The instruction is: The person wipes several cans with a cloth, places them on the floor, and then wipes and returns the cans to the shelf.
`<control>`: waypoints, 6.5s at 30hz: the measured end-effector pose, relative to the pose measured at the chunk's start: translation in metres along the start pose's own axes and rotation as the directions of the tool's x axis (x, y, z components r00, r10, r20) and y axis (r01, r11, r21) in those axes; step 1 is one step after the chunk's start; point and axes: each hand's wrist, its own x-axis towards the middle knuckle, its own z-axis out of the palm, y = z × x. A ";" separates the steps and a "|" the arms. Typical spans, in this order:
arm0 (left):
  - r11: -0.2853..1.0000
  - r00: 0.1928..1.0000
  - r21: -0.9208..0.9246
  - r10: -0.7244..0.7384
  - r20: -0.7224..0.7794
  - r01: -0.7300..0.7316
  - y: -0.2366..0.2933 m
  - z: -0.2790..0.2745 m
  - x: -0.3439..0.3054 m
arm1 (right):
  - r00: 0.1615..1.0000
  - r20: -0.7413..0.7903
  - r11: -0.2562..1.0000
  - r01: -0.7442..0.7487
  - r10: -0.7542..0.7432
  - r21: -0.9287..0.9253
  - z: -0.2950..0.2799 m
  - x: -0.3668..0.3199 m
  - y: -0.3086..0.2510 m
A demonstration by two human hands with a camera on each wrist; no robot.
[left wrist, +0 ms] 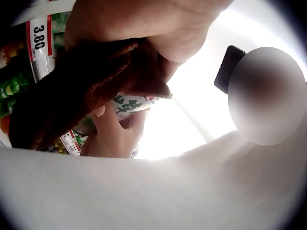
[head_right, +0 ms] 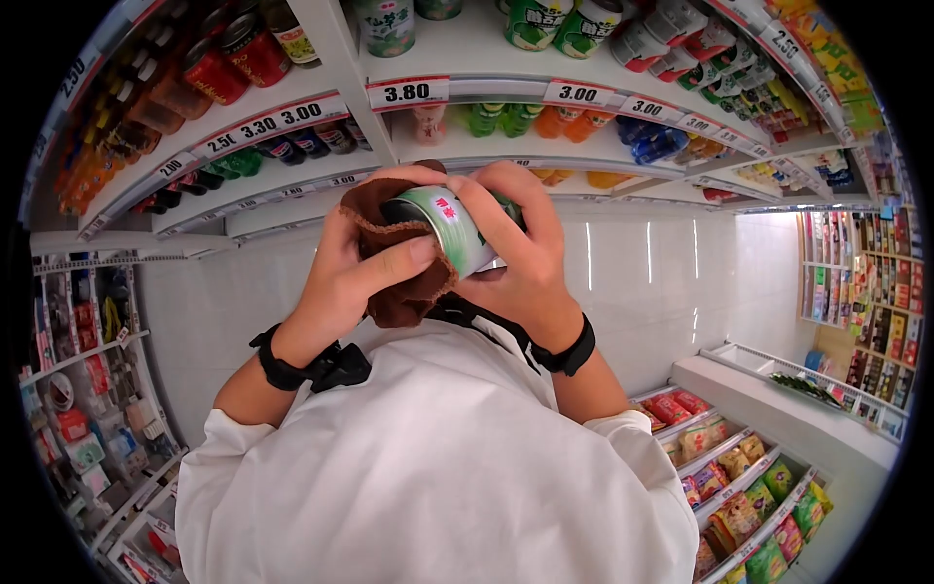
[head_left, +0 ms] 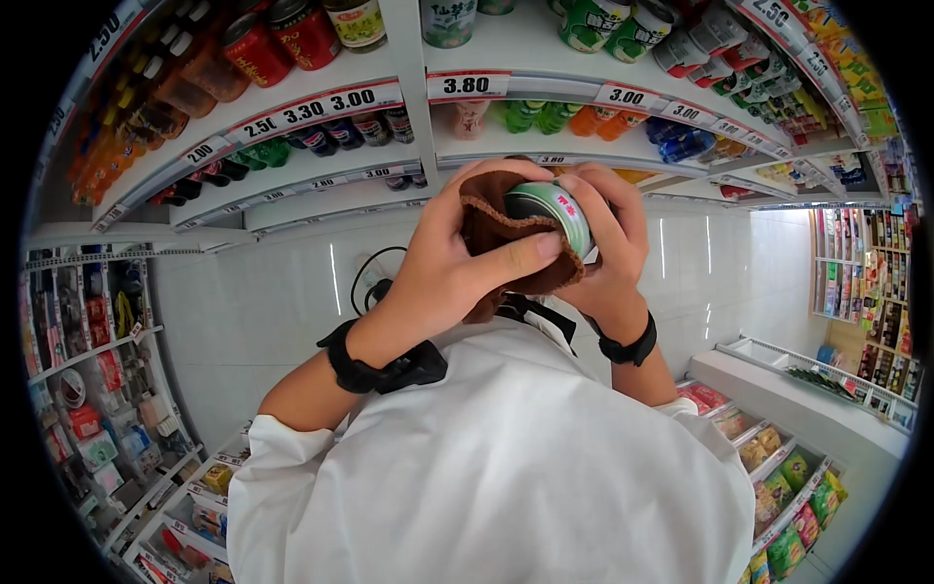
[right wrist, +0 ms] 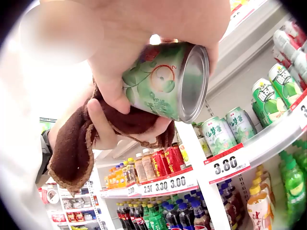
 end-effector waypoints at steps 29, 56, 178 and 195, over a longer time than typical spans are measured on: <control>0.879 0.962 -0.416 -0.149 0.230 0.235 0.026 -0.015 0.000 | 0.990 -0.137 0.996 -0.006 -0.007 -0.094 -0.001 0.001 -0.008; 0.937 0.982 0.316 0.106 0.154 -0.150 0.028 -0.026 -0.011 | 0.995 0.023 0.994 0.096 -0.095 -0.045 -0.011 0.003 0.007; 1.000 1.000 -0.001 0.005 -0.030 -0.005 0.015 -0.004 0.009 | 0.995 -0.093 0.999 0.024 -0.028 -0.040 0.007 -0.006 0.006; 0.965 0.985 -0.202 -0.151 0.078 0.164 0.028 -0.011 0.002 | 0.946 0.047 0.920 -0.322 0.320 0.224 -0.012 -0.012 0.005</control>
